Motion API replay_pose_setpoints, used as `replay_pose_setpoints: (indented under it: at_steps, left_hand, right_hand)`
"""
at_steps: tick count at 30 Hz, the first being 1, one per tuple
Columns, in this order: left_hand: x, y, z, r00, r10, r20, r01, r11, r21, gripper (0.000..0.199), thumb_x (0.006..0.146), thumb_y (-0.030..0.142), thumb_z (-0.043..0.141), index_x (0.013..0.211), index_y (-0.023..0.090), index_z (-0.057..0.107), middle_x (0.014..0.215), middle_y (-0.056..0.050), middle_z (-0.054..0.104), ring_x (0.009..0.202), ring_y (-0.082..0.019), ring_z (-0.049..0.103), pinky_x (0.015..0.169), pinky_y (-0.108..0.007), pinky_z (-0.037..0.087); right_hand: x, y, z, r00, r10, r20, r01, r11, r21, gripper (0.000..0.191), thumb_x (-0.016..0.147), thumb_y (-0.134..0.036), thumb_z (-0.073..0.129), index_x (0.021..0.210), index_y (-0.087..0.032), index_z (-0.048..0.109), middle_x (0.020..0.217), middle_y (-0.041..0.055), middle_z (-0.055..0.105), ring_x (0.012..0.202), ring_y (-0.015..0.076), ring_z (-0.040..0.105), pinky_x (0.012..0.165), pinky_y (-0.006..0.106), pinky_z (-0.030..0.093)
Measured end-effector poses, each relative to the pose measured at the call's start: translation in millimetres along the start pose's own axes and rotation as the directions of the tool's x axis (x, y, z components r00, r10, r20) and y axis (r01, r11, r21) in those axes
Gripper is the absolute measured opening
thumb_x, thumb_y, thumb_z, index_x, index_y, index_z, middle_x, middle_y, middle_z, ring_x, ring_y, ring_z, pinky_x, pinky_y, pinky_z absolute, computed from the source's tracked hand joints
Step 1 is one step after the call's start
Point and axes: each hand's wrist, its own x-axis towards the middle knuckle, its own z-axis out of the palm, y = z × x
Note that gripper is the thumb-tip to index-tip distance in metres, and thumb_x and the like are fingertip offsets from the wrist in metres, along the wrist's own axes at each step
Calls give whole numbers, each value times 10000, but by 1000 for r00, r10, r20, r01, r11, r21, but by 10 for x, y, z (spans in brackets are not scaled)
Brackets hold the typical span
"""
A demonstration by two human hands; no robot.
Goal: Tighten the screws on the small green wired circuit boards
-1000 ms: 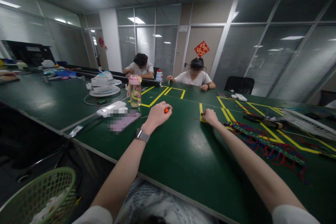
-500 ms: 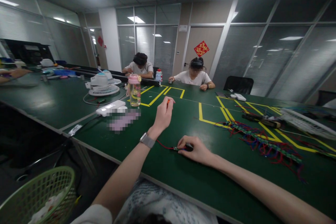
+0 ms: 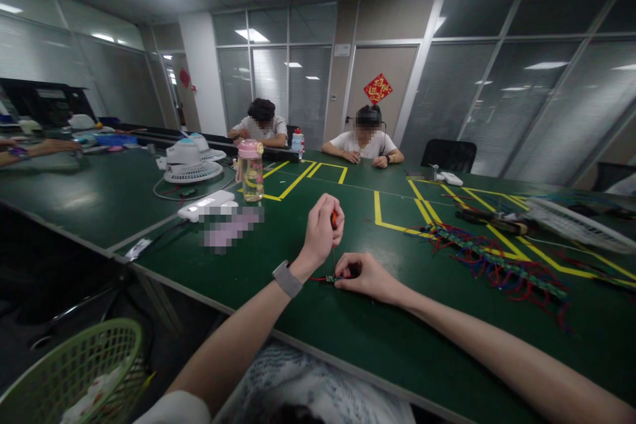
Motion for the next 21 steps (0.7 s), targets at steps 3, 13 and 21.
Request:
replay_pose_setpoints:
  at_steps: [3, 13, 21]
  left_hand:
    - [-16, 6, 3, 1000, 7, 2, -7, 1000, 14, 283, 874, 449, 422, 742, 201, 389, 567, 80, 361, 343, -15, 223, 289, -103, 165]
    - [-53, 13, 15, 998, 1, 60, -3, 1000, 20, 286, 888, 440, 400, 732, 201, 386, 562, 78, 356, 348, -20, 218, 296, -110, 172]
    - [-67, -4, 25, 997, 14, 82, -14, 1000, -1, 282, 896, 435, 398, 742, 199, 388, 568, 77, 350, 352, -20, 209, 299, -112, 165]
  right_hand:
    - [5, 2, -4, 1000, 7, 6, -7, 1000, -1, 154, 668, -251, 715, 759, -138, 665, 641, -21, 537, 583, 94, 461, 527, 210, 361]
    - [13, -7, -15, 1000, 12, 27, -12, 1000, 4, 157, 669, -260, 710, 759, -144, 655, 619, -30, 524, 572, 93, 457, 524, 214, 356]
    - [13, -37, -1, 1000, 6, 26, -7, 998, 57, 188, 658, -265, 723, 762, -138, 634, 612, -39, 495, 570, 93, 437, 533, 220, 350]
